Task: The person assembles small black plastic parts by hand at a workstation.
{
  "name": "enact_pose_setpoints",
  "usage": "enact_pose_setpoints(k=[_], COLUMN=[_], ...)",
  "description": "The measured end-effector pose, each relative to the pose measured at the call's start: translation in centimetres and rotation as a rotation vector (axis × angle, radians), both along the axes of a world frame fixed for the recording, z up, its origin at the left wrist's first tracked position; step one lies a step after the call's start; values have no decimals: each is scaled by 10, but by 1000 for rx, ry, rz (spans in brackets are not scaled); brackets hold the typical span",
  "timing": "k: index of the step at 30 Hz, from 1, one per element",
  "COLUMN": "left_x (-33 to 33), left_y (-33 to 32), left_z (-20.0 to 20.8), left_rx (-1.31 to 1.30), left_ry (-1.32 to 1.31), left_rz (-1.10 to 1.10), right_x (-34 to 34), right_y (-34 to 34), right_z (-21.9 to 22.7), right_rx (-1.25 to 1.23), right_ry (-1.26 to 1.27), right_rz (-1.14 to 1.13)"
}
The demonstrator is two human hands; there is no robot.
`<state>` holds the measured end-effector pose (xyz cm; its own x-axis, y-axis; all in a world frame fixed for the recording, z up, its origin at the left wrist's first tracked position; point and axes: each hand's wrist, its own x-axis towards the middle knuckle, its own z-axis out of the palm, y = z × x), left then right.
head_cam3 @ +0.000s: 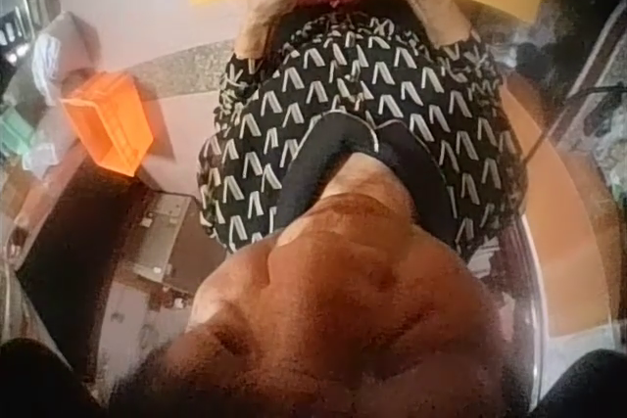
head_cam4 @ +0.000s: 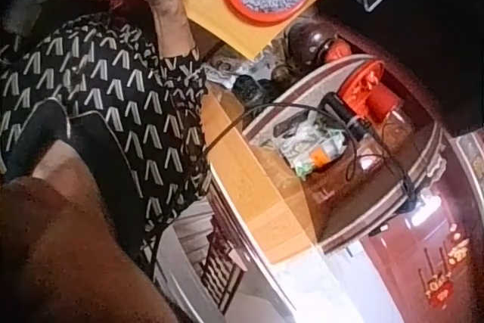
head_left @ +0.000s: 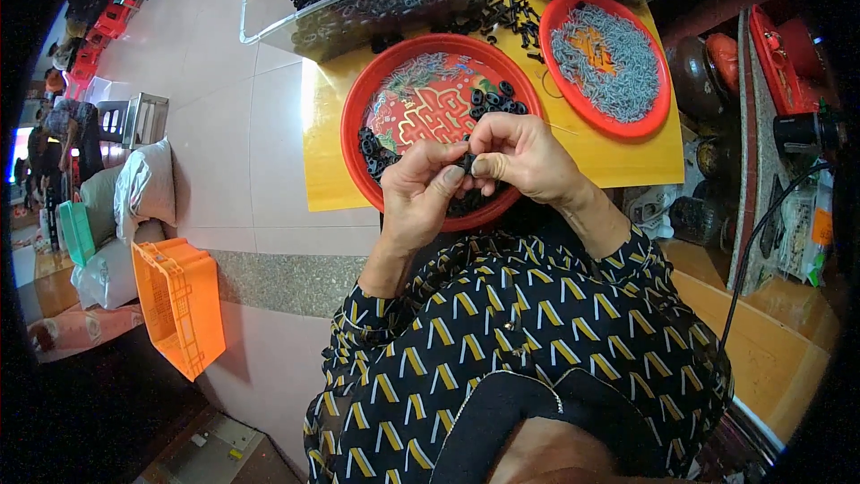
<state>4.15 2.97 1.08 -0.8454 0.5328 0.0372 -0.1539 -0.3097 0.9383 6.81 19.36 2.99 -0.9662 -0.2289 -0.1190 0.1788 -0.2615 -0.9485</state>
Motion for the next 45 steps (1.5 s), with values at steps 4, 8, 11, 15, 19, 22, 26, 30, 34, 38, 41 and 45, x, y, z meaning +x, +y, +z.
enact_pose_setpoints(k=[4, 8, 11, 15, 19, 22, 26, 30, 34, 38, 41, 45], left_x=[0, -2, -3, -2, -2, -1, 6, 6, -3, -14, -18, -22], left_y=[0, 0, 0, 0, 0, -2, -3, -8, -21, -32, -42, -45], left_z=[0, -10, -9, -10, -14, -15, -12, -3, -4, -2, -10, -9], left_rx=[-71, -36, 150, 231, 243, 206, 35, -82, -191, -313, -339, -362], left_ry=[104, 42, -129, -161, -187, -182, -92, 1, 149, 187, 221, 208], left_rz=[9, 22, -27, 9, 26, 32, 12, -36, 140, 358, 391, 412], right_x=[-3, -3, -4, -2, 3, 5, 5, 2, -38, -80, -78, -54], right_y=[-3, -4, -3, 3, 5, -1, -9, 2, 43, 76, 67, 24], right_z=[-3, -7, -4, -3, -6, 2, 7, 3, 43, 95, 52, 13], right_rx=[44, 31, -48, -158, -100, -27, 134, 202, 115, -46, 302, 912], right_ry=[12, -9, -26, -73, -74, -87, -115, -185, 80, 209, 250, 535], right_rz=[-16, -29, -37, -21, -83, -89, -61, -10, -188, -571, -404, -163])
